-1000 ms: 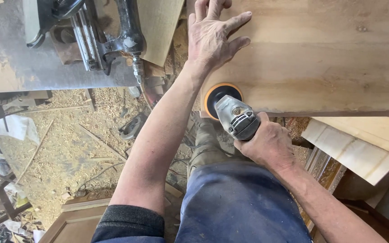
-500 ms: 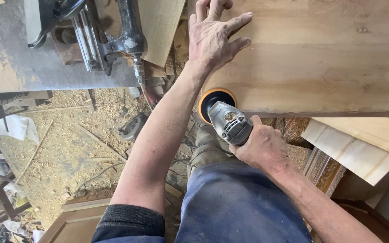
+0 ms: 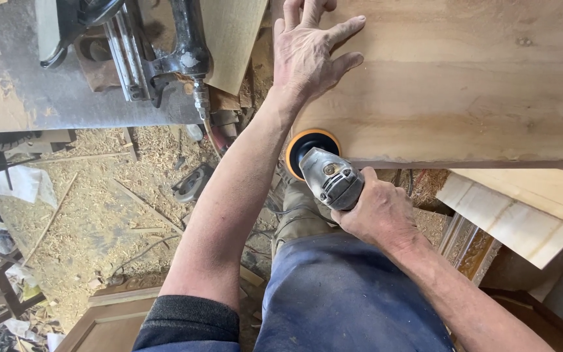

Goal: Sanding a wooden board, applying glue to its edge, and cutting wood with a miter saw in a workshop.

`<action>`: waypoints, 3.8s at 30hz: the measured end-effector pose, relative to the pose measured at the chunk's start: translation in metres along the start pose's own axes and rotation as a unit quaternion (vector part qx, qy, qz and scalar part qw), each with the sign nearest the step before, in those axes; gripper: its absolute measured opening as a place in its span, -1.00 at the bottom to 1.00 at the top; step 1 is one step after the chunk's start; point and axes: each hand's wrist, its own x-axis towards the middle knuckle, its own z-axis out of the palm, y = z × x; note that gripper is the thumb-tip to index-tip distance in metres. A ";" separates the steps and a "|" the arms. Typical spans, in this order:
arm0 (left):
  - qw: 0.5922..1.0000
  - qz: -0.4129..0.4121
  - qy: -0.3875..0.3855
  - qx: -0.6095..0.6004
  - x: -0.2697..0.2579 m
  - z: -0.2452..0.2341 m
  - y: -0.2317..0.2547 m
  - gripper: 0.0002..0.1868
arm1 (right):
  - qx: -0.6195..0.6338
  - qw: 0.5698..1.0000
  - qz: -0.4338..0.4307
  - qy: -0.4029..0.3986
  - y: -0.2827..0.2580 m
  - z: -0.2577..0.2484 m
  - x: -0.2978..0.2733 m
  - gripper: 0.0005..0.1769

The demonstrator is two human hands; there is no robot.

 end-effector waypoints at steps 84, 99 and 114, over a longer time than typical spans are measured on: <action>0.993 0.104 0.055 0.027 -0.005 -0.009 0.000 -0.52 | 0.245 0.956 0.156 -0.041 0.114 -0.037 -0.025 -0.51; 0.988 0.131 0.081 0.030 -0.004 -0.010 0.002 -0.60 | 0.414 0.820 0.348 0.187 0.283 -0.055 0.004 -0.67; 0.998 0.052 0.031 0.030 -0.007 -0.005 -0.001 -0.46 | 0.164 0.984 0.063 -0.001 0.055 -0.017 -0.006 -0.42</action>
